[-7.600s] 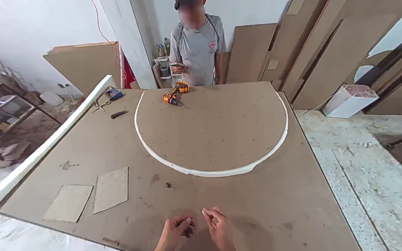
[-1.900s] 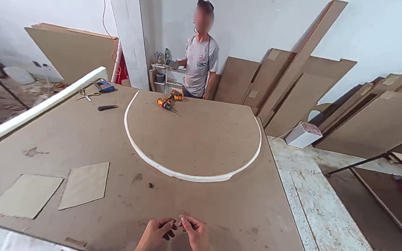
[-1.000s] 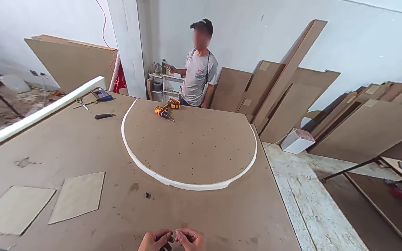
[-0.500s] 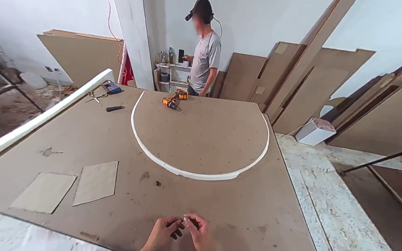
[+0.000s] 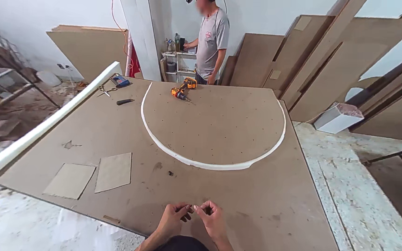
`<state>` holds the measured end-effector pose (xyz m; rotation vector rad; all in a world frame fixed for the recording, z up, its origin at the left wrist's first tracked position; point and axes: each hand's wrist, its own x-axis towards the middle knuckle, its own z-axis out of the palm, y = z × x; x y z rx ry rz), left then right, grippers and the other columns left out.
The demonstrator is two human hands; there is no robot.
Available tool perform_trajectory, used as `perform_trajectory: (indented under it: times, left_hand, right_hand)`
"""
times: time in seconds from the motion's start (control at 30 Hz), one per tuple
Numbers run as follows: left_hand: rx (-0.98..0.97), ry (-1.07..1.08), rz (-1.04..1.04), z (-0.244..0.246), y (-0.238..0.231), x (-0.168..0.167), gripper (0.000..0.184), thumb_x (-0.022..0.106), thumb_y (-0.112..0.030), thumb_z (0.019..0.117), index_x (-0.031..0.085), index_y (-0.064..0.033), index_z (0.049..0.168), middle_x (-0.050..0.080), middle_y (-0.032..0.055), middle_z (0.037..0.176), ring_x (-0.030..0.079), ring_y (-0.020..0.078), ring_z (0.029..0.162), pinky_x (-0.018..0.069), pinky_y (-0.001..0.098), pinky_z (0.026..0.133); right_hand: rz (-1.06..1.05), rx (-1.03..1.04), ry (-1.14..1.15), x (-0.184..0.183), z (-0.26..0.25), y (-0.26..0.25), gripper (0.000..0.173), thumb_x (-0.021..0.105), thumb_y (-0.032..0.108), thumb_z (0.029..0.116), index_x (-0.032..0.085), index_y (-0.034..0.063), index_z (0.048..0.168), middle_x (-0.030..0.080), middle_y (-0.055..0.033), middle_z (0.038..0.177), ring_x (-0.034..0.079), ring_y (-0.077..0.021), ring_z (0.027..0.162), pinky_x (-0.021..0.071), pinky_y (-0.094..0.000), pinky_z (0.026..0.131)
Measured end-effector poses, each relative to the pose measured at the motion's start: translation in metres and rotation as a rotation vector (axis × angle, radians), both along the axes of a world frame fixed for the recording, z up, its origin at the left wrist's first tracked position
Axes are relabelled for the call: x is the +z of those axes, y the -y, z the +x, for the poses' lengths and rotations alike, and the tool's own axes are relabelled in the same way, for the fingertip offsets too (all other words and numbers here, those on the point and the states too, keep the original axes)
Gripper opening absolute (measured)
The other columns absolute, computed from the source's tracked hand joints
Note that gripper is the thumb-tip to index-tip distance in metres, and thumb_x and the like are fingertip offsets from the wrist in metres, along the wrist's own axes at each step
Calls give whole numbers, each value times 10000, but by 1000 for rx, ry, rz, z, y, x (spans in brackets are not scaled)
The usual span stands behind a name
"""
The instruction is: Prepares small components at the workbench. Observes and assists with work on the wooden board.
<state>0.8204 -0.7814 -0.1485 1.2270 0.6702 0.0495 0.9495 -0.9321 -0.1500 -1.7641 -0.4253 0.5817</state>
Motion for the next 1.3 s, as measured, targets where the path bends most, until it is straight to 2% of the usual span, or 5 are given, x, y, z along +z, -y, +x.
perform_trajectory:
  times: [0.13, 0.33, 0.7, 1.03, 1.3]
  left_hand:
    - [-2, 6, 2, 1, -1, 3, 254, 600, -175, 1045, 725, -8, 1190, 773, 126, 1036, 760, 244, 841, 645, 392, 784]
    - [-63, 13, 10, 4, 7, 4, 260, 592, -191, 1052, 724, -15, 1191, 776, 114, 1033, 761, 230, 840, 645, 384, 784]
    - [-45, -7, 7, 1, 6, 0, 256, 592, -177, 1049, 723, -12, 1194, 778, 116, 1029, 764, 222, 829, 646, 379, 776]
    - [-32, -21, 2, 2, 7, -2, 251, 606, -186, 1043, 729, -19, 1184, 783, 106, 1009, 765, 216, 814, 648, 372, 762]
    - [-34, 0, 11, 2, 6, -7, 253, 597, -194, 1048, 728, -26, 1184, 781, 103, 1022, 765, 222, 829, 648, 385, 767]
  right_hand:
    - [159, 96, -37, -4, -1, 0, 243, 777, 152, 860, 691, 75, 1075, 729, -36, 892, 706, -157, 775, 618, -321, 698]
    - [189, 141, -31, 8, 0, -3, 159, 670, 120, 951, 714, 72, 1096, 718, -33, 900, 678, -126, 760, 592, -289, 688]
    - [188, 158, -33, 5, -4, -1, 205, 554, 78, 1005, 702, 55, 1145, 717, -33, 994, 656, -93, 810, 559, -254, 722]
    - [244, 225, -1, 8, -7, 1, 174, 616, 60, 991, 740, 45, 1113, 708, -66, 1116, 690, -138, 946, 610, -296, 821]
    - [262, 217, 47, 6, -3, 0, 231, 535, 57, 1011, 733, 48, 1130, 688, -68, 1097, 653, -123, 894, 574, -269, 759]
